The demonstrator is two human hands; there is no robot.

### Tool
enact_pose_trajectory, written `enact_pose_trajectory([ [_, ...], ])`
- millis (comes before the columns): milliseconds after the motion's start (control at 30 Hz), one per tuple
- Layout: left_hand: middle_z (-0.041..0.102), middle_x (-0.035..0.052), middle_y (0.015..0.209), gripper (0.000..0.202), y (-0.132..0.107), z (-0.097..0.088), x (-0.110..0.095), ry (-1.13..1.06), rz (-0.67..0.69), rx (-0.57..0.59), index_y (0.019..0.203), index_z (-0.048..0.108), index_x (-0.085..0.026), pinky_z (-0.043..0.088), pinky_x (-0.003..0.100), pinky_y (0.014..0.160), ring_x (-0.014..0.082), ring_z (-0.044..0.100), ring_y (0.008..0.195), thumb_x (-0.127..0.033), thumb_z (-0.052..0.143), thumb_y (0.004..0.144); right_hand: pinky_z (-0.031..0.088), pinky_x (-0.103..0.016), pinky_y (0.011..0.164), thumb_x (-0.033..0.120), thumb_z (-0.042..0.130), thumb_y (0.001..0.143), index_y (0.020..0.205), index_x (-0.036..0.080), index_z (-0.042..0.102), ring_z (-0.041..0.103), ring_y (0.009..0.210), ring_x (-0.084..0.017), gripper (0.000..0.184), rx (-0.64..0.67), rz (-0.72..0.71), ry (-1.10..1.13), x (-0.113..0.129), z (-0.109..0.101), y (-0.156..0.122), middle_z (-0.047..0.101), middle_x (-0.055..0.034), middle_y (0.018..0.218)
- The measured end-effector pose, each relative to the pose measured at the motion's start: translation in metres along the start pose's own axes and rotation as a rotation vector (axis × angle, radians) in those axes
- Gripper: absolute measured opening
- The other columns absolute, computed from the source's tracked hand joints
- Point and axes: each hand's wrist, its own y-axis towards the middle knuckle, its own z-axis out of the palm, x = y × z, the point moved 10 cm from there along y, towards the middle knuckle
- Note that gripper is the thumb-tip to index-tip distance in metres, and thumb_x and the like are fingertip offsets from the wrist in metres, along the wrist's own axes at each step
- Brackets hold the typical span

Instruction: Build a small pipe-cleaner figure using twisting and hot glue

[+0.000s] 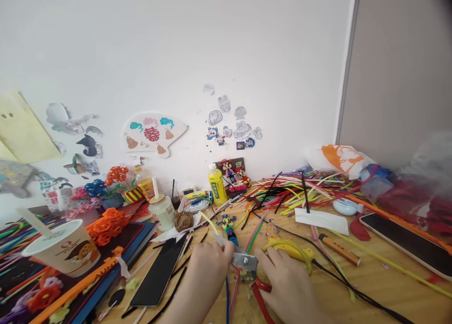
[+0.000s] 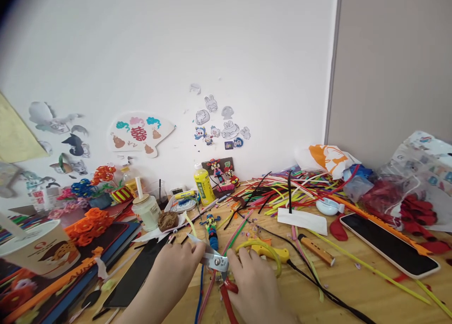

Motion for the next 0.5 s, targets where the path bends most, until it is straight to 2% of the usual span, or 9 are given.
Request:
enact_pose_trajectory([
  [100, 0.064, 0.0126, 0.066, 0.023, 0.001, 0.006, -0.009, 0.056, 0.089, 0.012, 0.084, 0.058, -0.014, 0.038, 0.031, 0.049, 0.0278, 0.062, 0.058, -0.002, 0.042, 0.073, 0.032, -0.028, 0.06, 0.022, 0.064, 0.065, 0.107, 0.027, 0.054, 0.054, 0.074, -0.02, 0.043, 0.003, -0.011, -0.025, 0.001, 0.003, 0.0, 0.06, -0.0006, 0.084],
  [200, 0.064, 0.0112, 0.067, 0.023, 0.002, 0.01, -0.014, 0.119, 0.132, -0.035, 0.084, 0.058, -0.013, 0.041, 0.034, 0.049, 0.0287, 0.061, 0.058, -0.001, 0.042, 0.072, 0.033, -0.028, 0.058, 0.024, 0.067, 0.063, 0.106, 0.026, 0.054, 0.055, 0.073, -0.021, 0.045, 0.016, -0.023, -0.059, 0.003, 0.005, 0.0, 0.06, -0.0014, 0.083],
  [367, 0.065, 0.0127, 0.07, 0.025, 0.005, 0.017, -0.019, 0.097, 0.134, 0.009, 0.086, 0.058, -0.011, 0.043, 0.035, 0.052, 0.0283, 0.063, 0.063, 0.001, 0.042, 0.072, 0.034, -0.027, 0.056, 0.022, 0.067, 0.064, 0.106, 0.025, 0.053, 0.056, 0.072, -0.022, 0.044, 0.026, -0.047, -0.116, 0.007, 0.004, 0.0, 0.061, -0.0026, 0.082],
  [500, 0.065, 0.0144, 0.072, 0.024, 0.009, 0.015, -0.022, 0.067, 0.14, 0.048, 0.088, 0.059, -0.009, 0.044, 0.036, 0.053, 0.0289, 0.064, 0.066, 0.0, 0.04, 0.075, 0.035, -0.027, 0.054, 0.018, 0.066, 0.066, 0.098, 0.023, 0.056, 0.059, 0.069, -0.022, 0.034, 0.124, -0.048, -0.121, 0.01, 0.009, 0.0, 0.063, -0.0036, 0.08],
])
